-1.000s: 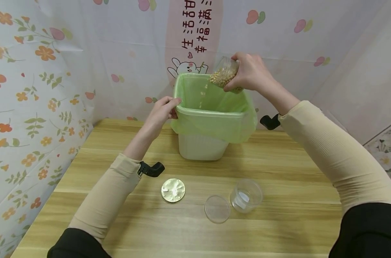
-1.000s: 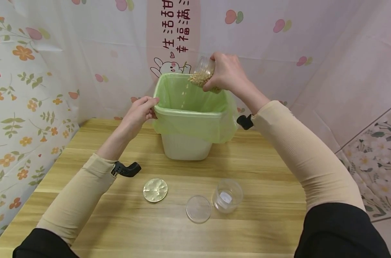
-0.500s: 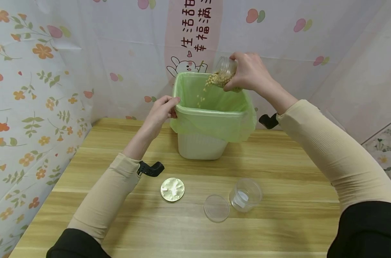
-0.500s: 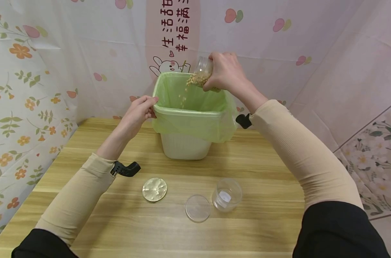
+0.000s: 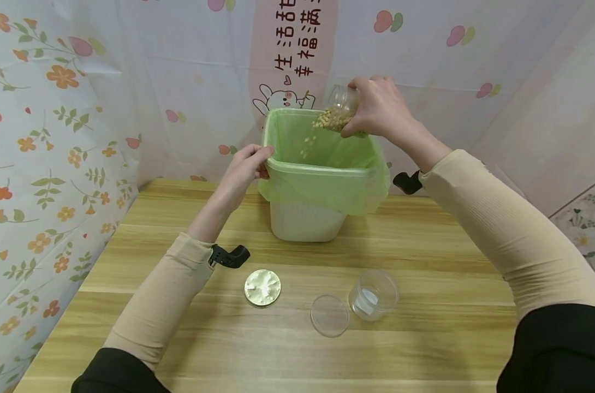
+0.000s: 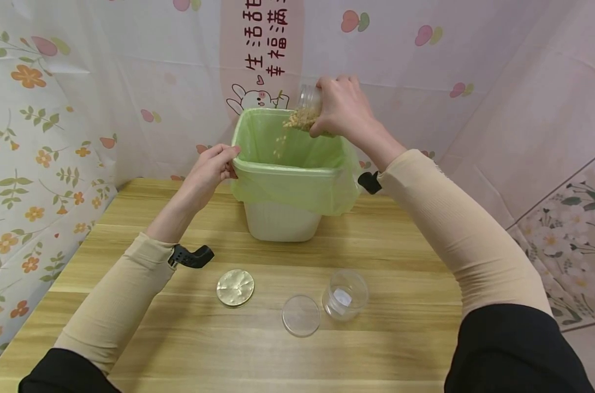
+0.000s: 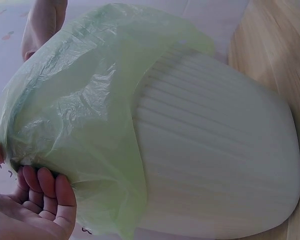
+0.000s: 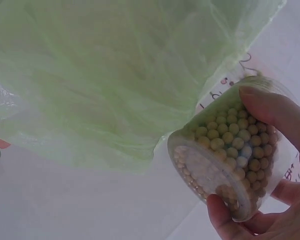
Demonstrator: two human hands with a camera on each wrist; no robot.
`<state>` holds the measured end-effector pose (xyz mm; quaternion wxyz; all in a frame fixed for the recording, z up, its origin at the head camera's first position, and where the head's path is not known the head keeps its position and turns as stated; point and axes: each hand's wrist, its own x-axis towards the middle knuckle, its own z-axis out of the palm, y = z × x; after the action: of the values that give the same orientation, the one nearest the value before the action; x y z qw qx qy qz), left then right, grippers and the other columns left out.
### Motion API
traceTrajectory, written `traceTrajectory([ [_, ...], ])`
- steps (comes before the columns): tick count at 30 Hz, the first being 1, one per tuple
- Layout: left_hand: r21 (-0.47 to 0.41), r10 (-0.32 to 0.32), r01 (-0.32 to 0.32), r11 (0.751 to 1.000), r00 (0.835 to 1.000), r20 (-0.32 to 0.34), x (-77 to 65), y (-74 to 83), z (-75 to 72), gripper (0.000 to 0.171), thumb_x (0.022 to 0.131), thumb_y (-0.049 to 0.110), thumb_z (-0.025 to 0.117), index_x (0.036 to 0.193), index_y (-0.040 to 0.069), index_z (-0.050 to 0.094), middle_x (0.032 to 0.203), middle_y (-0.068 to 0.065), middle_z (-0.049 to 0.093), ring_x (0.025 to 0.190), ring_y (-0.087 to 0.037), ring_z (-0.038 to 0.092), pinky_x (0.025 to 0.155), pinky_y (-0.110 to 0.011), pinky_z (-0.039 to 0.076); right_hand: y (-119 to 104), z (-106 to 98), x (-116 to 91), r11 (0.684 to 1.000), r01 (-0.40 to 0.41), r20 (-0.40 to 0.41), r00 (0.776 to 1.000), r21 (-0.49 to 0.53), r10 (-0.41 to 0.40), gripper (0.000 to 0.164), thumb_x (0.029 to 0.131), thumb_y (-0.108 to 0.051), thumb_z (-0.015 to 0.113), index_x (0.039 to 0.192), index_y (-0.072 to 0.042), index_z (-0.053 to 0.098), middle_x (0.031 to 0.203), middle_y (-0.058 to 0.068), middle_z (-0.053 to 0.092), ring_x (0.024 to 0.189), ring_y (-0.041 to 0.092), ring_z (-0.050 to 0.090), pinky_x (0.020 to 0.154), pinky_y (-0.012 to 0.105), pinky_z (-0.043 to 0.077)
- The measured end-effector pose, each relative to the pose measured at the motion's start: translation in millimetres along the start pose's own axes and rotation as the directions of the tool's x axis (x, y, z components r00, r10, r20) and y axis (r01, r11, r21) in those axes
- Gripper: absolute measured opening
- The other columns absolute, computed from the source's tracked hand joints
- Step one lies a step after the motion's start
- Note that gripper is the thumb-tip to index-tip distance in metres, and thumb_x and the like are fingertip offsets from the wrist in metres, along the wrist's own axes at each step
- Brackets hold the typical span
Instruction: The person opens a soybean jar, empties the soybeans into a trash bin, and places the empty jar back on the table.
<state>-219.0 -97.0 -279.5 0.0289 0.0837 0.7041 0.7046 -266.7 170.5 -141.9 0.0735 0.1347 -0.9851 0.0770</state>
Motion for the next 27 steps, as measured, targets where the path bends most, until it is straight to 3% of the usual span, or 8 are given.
traceTrajectory([
  [10, -0.004, 0.000, 0.000, 1.000, 1.000, 0.005, -1.7, 1.6, 0.1, 0.021, 0.105, 0.032, 0.055, 0.098, 0.012, 0.054, 0.087, 0.002, 0.052, 0.081, -0.015, 0.052, 0.088, -0.030, 0.048, -2.5, 0.9, -0.8, 1.000, 0.005, -0.016, 1.000, -0.006, -0.006, 0.095, 0.072, -0.032, 0.088, 0.151, -0.003, 0.045, 0.137, 0.027, 0.057, 0.133, 0.046, 0.043, 0.114, 0.056, 0.036],
  [27, -0.003, -0.014, 0.014, 1.000, 1.000, -0.007, 0.2, 0.5, 0.3, 0.020, 0.105, 0.033, 0.056, 0.099, 0.013, 0.054, 0.085, 0.002, 0.052, 0.082, -0.015, 0.051, 0.088, -0.029, 0.048, -1.7, 1.4, -3.4, 0.999, -0.008, -0.007, 1.000, -0.031, 0.008, 0.096, 0.073, -0.028, 0.085, 0.155, -0.004, 0.041, 0.147, 0.028, 0.050, 0.139, 0.046, 0.038, 0.116, 0.058, 0.036],
])
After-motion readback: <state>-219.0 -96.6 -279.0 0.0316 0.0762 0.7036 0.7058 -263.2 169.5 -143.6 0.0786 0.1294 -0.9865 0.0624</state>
